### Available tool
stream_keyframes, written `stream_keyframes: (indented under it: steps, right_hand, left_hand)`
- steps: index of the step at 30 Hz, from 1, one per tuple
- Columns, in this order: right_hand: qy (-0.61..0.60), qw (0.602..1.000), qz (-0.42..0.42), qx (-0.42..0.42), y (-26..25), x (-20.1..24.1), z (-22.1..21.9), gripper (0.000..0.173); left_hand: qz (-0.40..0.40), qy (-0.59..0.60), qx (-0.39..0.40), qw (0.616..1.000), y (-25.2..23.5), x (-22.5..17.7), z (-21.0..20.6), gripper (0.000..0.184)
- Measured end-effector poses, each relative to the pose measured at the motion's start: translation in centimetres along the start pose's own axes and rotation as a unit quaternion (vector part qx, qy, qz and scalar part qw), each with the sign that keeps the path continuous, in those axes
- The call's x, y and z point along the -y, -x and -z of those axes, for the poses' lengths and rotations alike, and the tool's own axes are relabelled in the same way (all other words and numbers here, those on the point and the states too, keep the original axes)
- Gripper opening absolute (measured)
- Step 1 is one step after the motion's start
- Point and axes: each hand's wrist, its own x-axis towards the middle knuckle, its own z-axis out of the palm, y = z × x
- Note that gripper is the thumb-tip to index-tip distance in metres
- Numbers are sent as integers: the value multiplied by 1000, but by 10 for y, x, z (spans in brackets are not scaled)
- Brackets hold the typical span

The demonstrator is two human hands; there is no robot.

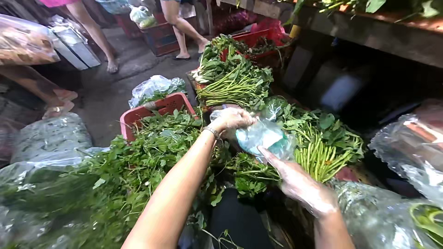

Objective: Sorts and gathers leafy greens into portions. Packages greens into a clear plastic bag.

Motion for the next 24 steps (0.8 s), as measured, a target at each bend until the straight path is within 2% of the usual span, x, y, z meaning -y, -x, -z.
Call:
stream_keyframes:
  steps: [2, 5, 8, 9, 10, 11, 13, 15, 17, 20, 22, 24]
  right_hand:
    - [-9, 992, 60, -109, 3, -4, -3, 103]
    - [-17, 989, 54, -133, -11, -12, -8, 96]
    - [-24, 977, 99, -186, -26, -33, -34, 59]
    - [-14, 980, 87, -179, -25, -35, -37, 49]
    - [4, 990, 40, -137, -22, -32, -35, 45]
    - [26, 997, -31, -65, -20, -27, -29, 46]
    - [56, 984, -155, 64, -24, -26, -20, 52]
    - [49, 970, -209, 117, -28, -34, -21, 60]
    - [37, 968, -212, 130, -31, -36, -21, 72]
    - [26, 972, -209, 109, -21, -26, -9, 98]
    - [27, 972, -217, 87, -3, -16, 6, 109]
    - [32, 976, -214, 30, 20, -11, 16, 113]
  left_hand:
    - [-15, -37, 57, 998, 4, 10, -15, 16]
    - [33, 15, 117, 992, 26, -7, -29, 10]
    - [81, 179, 92, 976, 34, -11, -37, 10]
    - [88, 222, 85, 967, 32, -7, -39, 13]
    - [92, 259, 70, 959, 28, -1, -41, 19]
    - [97, 284, 41, 953, 23, 5, -40, 24]
    - [95, 342, -63, 933, 12, 12, -29, 24]
    - [70, 382, -138, 911, 10, -3, -1, 16]
    - [21, 331, -163, 929, 18, -21, 33, 19]
    - [-27, 142, -250, 957, 42, -52, 80, 20]
    - [-40, 15, -307, 951, 56, -60, 107, 17]
    - [-47, -61, -331, 940, 69, -54, 131, 16]
